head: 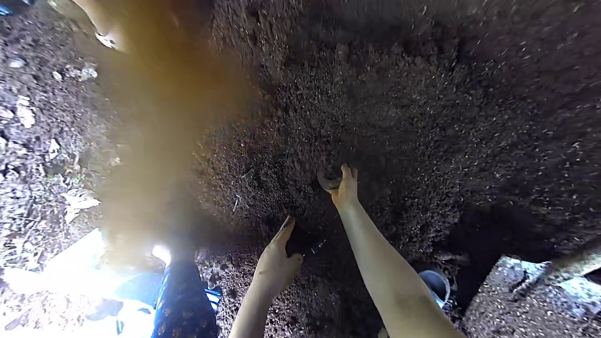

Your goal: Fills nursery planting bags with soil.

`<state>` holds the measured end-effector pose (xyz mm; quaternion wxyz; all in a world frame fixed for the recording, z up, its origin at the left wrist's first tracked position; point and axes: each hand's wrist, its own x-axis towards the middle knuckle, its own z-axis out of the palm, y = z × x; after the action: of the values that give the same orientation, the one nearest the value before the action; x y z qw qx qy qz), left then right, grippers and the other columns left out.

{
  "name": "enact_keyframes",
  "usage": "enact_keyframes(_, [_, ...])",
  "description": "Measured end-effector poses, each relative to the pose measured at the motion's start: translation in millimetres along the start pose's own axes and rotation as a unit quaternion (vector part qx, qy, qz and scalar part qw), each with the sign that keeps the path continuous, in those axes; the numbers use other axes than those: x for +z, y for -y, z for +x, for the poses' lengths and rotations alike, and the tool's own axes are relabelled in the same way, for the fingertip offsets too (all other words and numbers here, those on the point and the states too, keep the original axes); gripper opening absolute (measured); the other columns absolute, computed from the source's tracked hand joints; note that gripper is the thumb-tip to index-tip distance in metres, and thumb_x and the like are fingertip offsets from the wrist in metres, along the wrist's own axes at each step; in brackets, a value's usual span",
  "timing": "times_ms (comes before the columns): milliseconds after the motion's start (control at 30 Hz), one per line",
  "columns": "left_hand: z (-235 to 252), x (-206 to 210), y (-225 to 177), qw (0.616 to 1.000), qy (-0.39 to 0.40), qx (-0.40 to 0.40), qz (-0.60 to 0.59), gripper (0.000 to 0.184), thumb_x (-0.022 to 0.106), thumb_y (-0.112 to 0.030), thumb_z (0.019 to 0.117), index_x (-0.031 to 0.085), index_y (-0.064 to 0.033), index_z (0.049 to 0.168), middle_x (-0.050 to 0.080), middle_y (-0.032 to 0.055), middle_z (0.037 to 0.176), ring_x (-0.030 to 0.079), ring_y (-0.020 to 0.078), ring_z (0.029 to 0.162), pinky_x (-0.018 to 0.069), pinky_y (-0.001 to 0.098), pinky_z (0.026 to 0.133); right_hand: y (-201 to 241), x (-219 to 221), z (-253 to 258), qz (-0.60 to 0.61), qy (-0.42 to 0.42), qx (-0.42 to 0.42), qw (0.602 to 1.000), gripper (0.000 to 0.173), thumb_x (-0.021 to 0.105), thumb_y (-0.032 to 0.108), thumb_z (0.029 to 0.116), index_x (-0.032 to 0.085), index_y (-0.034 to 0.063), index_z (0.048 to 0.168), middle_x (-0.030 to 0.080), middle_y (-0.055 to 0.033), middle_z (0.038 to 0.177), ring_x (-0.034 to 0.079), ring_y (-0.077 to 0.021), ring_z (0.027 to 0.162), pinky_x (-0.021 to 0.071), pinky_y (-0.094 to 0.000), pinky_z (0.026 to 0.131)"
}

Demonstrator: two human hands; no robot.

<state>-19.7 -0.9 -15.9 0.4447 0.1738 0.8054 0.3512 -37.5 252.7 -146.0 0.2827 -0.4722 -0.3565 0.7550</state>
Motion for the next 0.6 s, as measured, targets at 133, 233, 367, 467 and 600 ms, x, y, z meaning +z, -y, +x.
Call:
enact_keyframes(133, [5,2,-3,1.000,-0.005,-0.002,-0.018,0.079,0.062,-0.003,0.0934,0.030,-0.0175,0.163,0.025,0.0011,0.171,0.047,0.0186,0.144,0.0469,0.0429,0.112,24,-35,-12,-0.019,0.098,0.027,0.995,0.052,0.043,0.036,0.1091,0.029,0.0225,0.157,0.050,-0.0180,0.147,0.059,-0.0377,0.124,0.0555,-0.0620,0.091])
enact_keyframes(233, [7,4,-4,1.000,-0.005,0.002,-0.022,0.078,0.062,-0.005,0.0945,0.028,-0.0182,0.164,0.029,0.0043,0.169,0.059,0.0227,0.131,0.0536,0.0445,0.103,56,-54,-29,-0.087,0.141,0.028,0.986,0.051,0.044,0.036,0.1087,0.032,0.0202,0.156,0.054,-0.0176,0.141,0.062,-0.0350,0.118,0.0572,-0.0575,0.089])
enact_keyframes(367, [8,6,-1,1.000,-0.006,0.017,-0.014,0.077,0.064,-0.008,0.0955,0.029,-0.0162,0.163,0.042,0.0128,0.161,0.066,0.0280,0.120,0.0543,0.0482,0.101,103,-68,-73,-0.213,0.217,0.019,0.952,0.048,0.042,0.037,0.1095,0.037,0.0207,0.154,0.058,-0.0134,0.137,0.065,-0.0277,0.115,0.0584,-0.0490,0.089])
enact_keyframes(467, [8,9,2,1.000,-0.004,0.027,-0.015,0.076,0.066,-0.009,0.0954,0.030,-0.0149,0.163,0.048,0.0164,0.156,0.067,0.0305,0.118,0.0548,0.0494,0.100,129,-65,-113,-0.321,0.267,0.011,0.909,0.044,0.040,0.033,0.1101,0.041,0.0173,0.151,0.062,-0.0096,0.131,0.065,-0.0203,0.111,0.0573,-0.0411,0.090])
enact_keyframes(600, [-2,8,2,0.999,-0.012,0.038,0.013,0.083,0.072,-0.009,0.0893,0.031,-0.0134,0.162,0.058,0.0197,0.144,0.063,0.0347,0.124,0.0499,0.0555,0.105,135,-44,-152,-0.487,0.279,-0.012,0.827,0.039,0.049,0.031,0.1076,0.052,0.0126,0.142,0.065,-0.0124,0.124,0.066,-0.0219,0.106,0.0576,-0.0432,0.086])
